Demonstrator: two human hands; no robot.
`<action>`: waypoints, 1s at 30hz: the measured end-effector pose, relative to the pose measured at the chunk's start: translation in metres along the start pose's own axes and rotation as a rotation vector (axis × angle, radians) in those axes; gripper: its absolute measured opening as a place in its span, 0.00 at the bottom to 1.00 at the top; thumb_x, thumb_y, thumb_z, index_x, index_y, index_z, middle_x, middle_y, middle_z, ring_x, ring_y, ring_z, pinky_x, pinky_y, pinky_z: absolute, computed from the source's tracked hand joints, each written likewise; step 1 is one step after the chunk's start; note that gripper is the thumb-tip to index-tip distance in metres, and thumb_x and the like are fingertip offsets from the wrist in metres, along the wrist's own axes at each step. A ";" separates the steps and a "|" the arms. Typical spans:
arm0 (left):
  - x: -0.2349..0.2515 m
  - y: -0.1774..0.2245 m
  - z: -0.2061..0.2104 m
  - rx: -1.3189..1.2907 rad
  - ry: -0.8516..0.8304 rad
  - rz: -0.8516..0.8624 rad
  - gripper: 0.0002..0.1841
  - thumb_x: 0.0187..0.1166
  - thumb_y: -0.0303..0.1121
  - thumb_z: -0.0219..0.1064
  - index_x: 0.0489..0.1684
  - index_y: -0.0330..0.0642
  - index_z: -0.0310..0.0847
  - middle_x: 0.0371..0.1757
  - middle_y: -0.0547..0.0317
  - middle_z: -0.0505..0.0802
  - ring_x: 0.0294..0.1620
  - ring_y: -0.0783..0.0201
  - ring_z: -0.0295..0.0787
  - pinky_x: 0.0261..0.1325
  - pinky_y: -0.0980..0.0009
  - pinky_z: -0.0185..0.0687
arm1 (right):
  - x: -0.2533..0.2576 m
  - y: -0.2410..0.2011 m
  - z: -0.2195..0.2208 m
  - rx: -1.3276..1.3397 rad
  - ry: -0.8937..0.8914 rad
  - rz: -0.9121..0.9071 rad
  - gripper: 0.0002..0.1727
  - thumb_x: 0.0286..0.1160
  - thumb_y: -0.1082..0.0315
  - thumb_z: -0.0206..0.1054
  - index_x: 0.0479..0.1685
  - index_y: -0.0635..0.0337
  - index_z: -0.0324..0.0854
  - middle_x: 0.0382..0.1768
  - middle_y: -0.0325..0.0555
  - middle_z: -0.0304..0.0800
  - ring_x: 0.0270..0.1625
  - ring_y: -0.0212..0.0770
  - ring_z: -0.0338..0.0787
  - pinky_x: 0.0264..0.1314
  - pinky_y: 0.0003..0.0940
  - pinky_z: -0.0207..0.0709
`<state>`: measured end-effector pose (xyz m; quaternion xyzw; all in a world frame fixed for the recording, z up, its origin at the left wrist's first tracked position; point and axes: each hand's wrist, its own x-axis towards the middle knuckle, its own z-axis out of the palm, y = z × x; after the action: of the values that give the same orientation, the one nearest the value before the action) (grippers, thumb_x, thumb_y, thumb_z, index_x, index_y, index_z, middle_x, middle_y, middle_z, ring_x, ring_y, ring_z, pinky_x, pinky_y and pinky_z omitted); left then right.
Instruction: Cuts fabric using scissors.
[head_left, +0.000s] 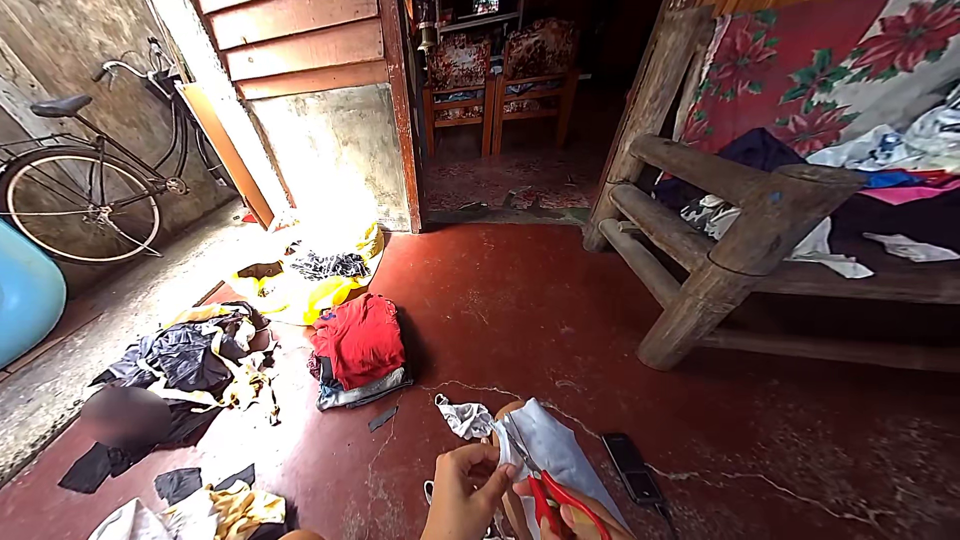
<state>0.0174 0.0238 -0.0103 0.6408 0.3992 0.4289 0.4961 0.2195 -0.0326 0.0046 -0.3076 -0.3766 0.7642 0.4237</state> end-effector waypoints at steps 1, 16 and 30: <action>0.000 0.001 -0.001 0.002 -0.018 0.015 0.09 0.78 0.30 0.71 0.40 0.31 0.90 0.33 0.59 0.95 0.34 0.76 0.92 0.42 0.75 0.90 | 0.001 0.000 0.000 -0.012 0.002 0.000 0.22 0.87 0.53 0.52 0.69 0.52 0.80 0.30 0.26 0.83 0.27 0.24 0.79 0.29 0.23 0.75; 0.001 -0.003 -0.009 0.235 -0.062 0.105 0.09 0.78 0.33 0.70 0.37 0.33 0.90 0.32 0.55 0.93 0.33 0.69 0.91 0.42 0.71 0.89 | 0.002 0.001 0.004 -0.039 0.004 -0.018 0.17 0.86 0.60 0.53 0.63 0.52 0.83 0.26 0.22 0.79 0.26 0.22 0.77 0.31 0.22 0.73; -0.001 0.001 -0.018 0.581 -0.110 -0.133 0.11 0.79 0.32 0.66 0.48 0.41 0.95 0.45 0.52 0.97 0.49 0.53 0.96 0.58 0.46 0.87 | 0.000 0.002 0.002 0.006 0.057 -0.093 0.18 0.85 0.66 0.53 0.68 0.53 0.79 0.23 0.24 0.84 0.25 0.25 0.82 0.34 0.25 0.79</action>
<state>0.0003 0.0280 -0.0069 0.7506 0.5187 0.2280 0.3400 0.2168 -0.0339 0.0041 -0.3105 -0.3760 0.7356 0.4702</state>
